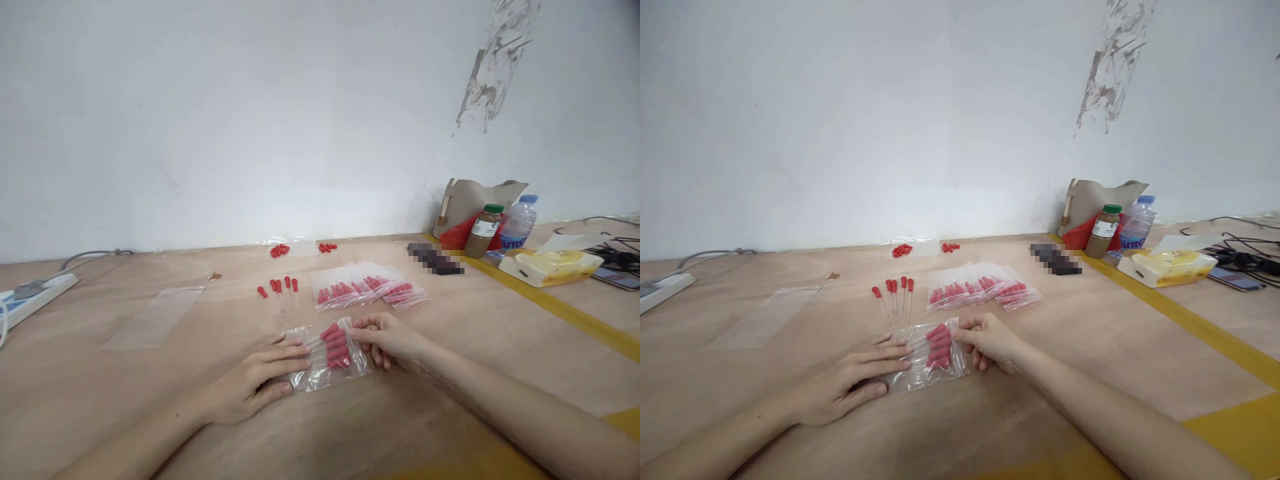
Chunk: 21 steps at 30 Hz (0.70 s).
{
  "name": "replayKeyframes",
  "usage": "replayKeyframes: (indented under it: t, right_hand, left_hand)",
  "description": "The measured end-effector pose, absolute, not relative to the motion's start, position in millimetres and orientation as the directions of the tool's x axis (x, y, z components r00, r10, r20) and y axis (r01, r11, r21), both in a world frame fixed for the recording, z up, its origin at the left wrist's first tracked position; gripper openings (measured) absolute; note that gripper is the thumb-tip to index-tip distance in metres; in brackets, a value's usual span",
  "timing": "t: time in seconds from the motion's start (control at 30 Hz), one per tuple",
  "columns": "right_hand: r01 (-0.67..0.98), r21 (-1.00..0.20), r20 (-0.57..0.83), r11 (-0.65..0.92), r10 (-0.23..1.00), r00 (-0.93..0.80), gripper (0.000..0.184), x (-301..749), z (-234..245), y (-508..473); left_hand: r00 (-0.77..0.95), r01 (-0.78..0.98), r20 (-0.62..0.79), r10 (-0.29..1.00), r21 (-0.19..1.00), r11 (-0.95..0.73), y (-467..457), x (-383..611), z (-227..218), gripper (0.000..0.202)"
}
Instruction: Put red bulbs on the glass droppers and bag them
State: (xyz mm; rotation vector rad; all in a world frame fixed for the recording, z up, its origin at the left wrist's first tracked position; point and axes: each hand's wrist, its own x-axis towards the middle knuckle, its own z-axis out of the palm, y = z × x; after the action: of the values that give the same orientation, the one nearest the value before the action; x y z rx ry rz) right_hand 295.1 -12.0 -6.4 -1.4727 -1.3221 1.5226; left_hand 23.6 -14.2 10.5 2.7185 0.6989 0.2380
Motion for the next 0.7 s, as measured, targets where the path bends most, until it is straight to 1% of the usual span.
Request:
replayKeyframes:
  t: [0.1, 0.17, 0.23, 0.3, 0.4, 0.47, 0.57, 0.63, 0.7]
  right_hand:
    - [0.286, -0.907, -0.382, -0.31, 0.892, -0.243, 0.026, 292, -2, 0]
    - [0.296, -0.911, -0.366, -0.286, 0.892, -0.266, 0.025, 290, -2, 1]
    - [0.225, -0.943, -0.306, -0.244, 0.9, -0.309, 0.027, 290, -3, -3]
    - [0.116, -0.968, -0.252, -0.225, 0.893, -0.372, 0.032, 297, -3, -11]
    - [-0.036, -0.977, -0.178, -0.212, 0.891, -0.417, 0.033, 315, 4, -22]
    - [-0.108, -0.98, -0.115, -0.165, 0.923, -0.368, 0.029, 329, 17, -24]
    - [-0.2, -0.978, -0.029, -0.062, 0.986, -0.162, 0.02, 339, 41, -14]
    - [-0.257, -0.966, 0.005, 0.005, 1.0, -0.002, 0.018, 331, 53, 1]
    - [-0.278, -0.96, 0.01, 0.03, 0.997, 0.074, 0.021, 313, 55, 20]
  left_hand:
    - [0.88, 0.425, 0.062, 0.47, 0.336, -0.84, -13, 23, 9, 0.04]
    - [0.883, 0.411, 0.087, 0.461, 0.331, -0.849, -13, 22, 7, 0.041]
    - [0.866, 0.404, 0.147, 0.479, 0.358, -0.842, -12, 20, 5, 0.043]
    - [0.82, 0.425, 0.219, 0.529, 0.389, -0.818, -12, 17, 3, 0.043]
    - [0.752, 0.487, 0.277, 0.599, 0.379, -0.787, -12, 15, 0, 0.041]
    - [0.732, 0.515, 0.302, 0.611, 0.343, -0.786, -12, 17, -3, 0.039]
    - [0.673, 0.579, 0.357, 0.648, 0.292, -0.762, -11, 20, -5, 0.034]
    - [0.581, 0.668, 0.386, 0.716, 0.277, -0.691, -5, 18, -3, 0.03]
    - [0.449, 0.775, 0.406, 0.796, 0.266, -0.573, 7, 8, 2, 0.032]
